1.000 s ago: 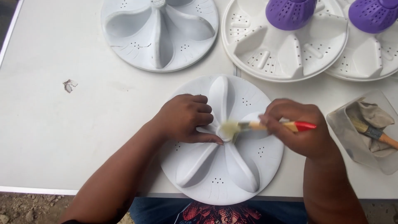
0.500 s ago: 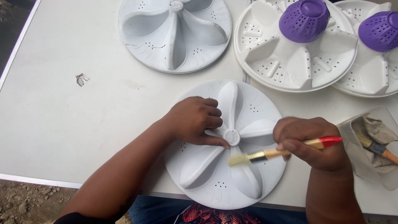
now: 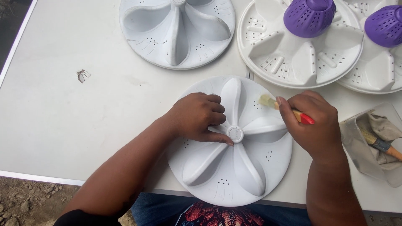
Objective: Cleaning a washing machine pulsator using a paintbrush to remove dust or debris from crevices.
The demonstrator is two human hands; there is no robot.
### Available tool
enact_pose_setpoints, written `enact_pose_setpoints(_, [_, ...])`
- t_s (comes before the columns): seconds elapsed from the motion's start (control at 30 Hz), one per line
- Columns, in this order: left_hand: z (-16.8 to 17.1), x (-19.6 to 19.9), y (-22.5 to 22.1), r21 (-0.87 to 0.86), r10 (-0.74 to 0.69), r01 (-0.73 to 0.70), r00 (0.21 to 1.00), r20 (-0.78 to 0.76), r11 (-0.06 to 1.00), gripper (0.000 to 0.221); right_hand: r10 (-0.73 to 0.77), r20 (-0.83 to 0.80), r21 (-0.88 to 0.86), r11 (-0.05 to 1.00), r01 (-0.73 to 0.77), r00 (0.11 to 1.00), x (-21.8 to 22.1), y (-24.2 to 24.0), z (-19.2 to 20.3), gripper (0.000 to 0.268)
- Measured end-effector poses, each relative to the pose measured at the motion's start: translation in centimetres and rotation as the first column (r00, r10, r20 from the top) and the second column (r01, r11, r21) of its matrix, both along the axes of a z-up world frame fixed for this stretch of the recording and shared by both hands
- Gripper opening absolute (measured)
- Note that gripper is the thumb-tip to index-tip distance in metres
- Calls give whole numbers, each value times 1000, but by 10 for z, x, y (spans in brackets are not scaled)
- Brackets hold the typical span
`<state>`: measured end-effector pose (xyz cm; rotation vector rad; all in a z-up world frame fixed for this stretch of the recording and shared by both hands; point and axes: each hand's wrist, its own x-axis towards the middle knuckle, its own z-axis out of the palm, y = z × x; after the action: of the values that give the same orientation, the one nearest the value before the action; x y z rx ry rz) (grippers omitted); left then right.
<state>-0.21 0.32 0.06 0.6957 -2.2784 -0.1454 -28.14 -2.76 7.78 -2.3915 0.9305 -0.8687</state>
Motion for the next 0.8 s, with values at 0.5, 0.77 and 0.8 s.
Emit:
enact_pose_setpoints(0.5, [-1, 0, 0, -13, 4, -4, 1000, 18, 1000, 64, 201, 187, 231, 942, -242, 961, -9, -13, -10, 25])
enact_pose_setpoints(0.77, [4, 0, 0, -19, -19, 19, 1000, 11, 1000, 64, -75, -145, -273, 962, 32, 987, -16, -33, -29, 25])
enact_pose_setpoints(0.8, [4, 0, -1, -19, -22, 22, 1000, 14, 1000, 64, 62, -1, -33, 998, -62, 998, -13, -29, -22, 24])
